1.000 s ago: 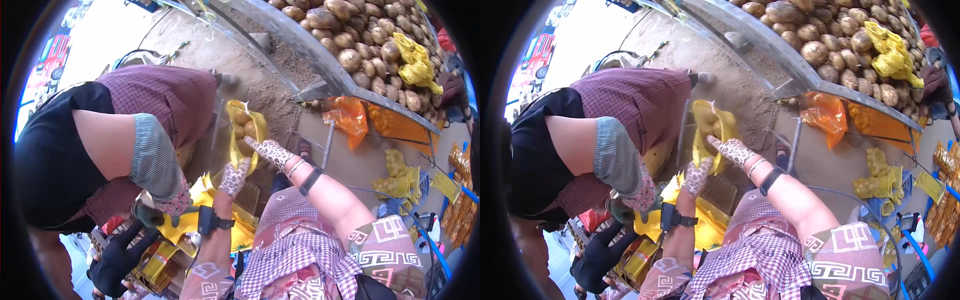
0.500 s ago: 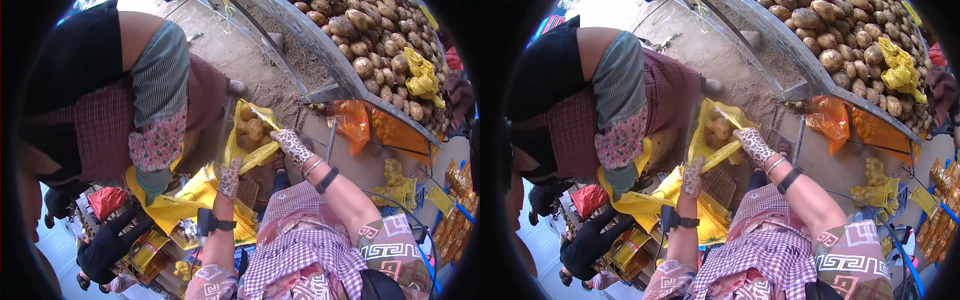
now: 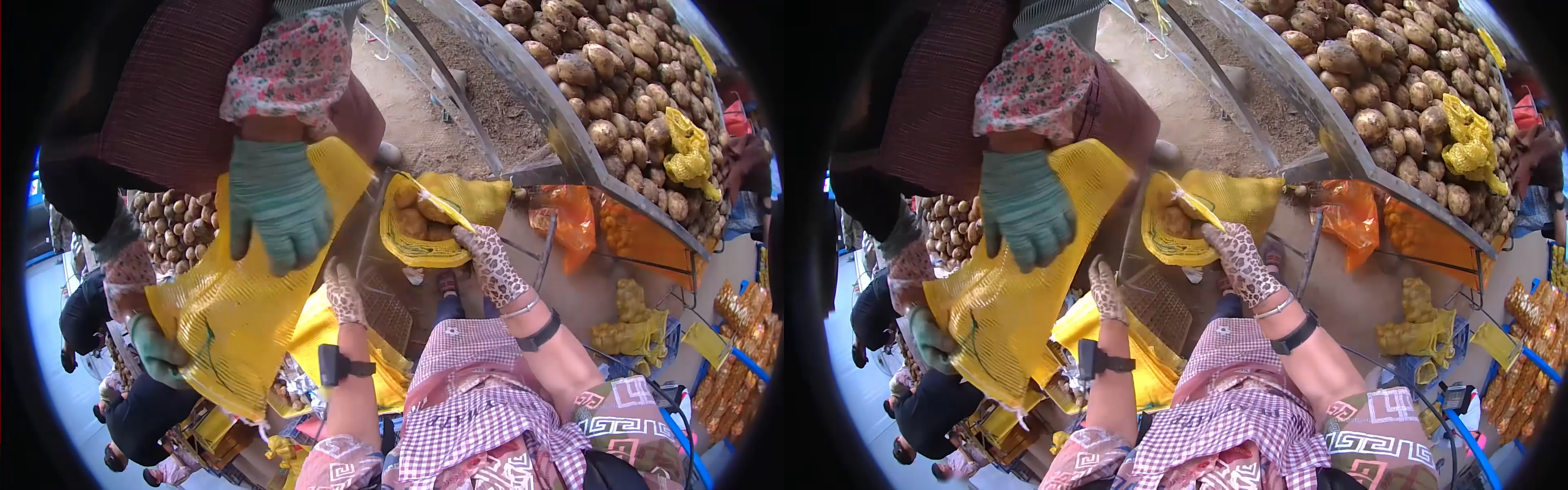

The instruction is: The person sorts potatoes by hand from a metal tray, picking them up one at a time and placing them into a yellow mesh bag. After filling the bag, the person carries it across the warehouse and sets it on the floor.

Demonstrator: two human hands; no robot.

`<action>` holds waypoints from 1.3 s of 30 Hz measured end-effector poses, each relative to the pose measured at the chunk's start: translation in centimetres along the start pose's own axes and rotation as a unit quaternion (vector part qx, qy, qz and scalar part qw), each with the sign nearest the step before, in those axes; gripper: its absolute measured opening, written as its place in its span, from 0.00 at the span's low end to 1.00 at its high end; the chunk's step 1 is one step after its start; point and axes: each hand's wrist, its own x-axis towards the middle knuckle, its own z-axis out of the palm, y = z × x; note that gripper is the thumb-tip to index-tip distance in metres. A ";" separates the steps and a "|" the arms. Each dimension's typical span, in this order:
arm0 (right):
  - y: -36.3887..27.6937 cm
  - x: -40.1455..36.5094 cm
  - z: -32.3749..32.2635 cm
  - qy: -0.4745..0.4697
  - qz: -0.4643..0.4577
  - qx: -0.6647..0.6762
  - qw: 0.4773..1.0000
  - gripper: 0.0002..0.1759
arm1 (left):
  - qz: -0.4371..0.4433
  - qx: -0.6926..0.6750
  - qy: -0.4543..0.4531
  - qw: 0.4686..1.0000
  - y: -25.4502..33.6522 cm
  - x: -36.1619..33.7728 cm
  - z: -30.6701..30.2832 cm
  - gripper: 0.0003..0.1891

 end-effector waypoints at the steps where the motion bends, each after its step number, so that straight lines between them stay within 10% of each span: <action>1: 0.0 0.2 -0.5 0.002 0.014 -0.011 1.000 0.13 | 0.000 0.001 -0.002 1.000 -0.9 0.7 -0.5 0.18; 3: -0.3 0.2 -0.7 0.003 0.011 -0.020 1.000 0.13 | -0.211 -0.187 -0.281 0.917 -4.1 2.8 -1.5 0.22; 7: -1.1 -0.3 -0.4 -0.009 0.001 -0.014 1.000 0.14 | -0.233 -0.259 -0.443 0.826 -5.2 4.1 -2.2 0.26; 12: -0.5 -0.4 -0.5 -0.016 0.013 -0.014 1.000 0.15 | -0.056 0.069 -0.424 0.901 -1.6 3.1 -2.3 0.18; 15: -0.6 -1.1 0.3 -0.024 0.034 0.001 0.999 0.17 | 0.257 0.334 -0.179 0.889 -2.3 1.5 -1.0 0.14; 20: -2.0 -4.0 1.0 -0.033 0.063 -0.034 0.997 0.16 | 0.163 0.330 -0.145 0.918 0.5 2.0 -0.2 0.13; 23: -1.0 -6.1 1.1 -0.041 0.120 -0.042 0.991 0.16 | 0.343 0.294 -0.091 0.888 -0.3 2.5 -0.1 0.18; 27: 1.1 -8.4 0.8 -0.095 0.118 -0.052 0.987 0.17 | 0.173 0.091 -0.093 0.976 4.3 -3.7 -0.4 0.19; 31: 1.4 -12.0 1.0 -0.071 0.147 -0.101 0.981 0.15 | 0.030 0.330 -0.248 0.911 5.3 -3.3 1.0 0.46; 34: 5.4 -12.6 -0.6 -0.096 0.118 -0.113 0.982 0.16 | 0.035 0.421 -0.230 0.877 4.0 -2.7 3.0 0.47; 39: 7.6 -16.0 -3.6 -0.111 0.169 -0.215 0.956 0.19 | 0.068 0.576 -0.393 0.713 -0.9 -1.6 5.2 0.24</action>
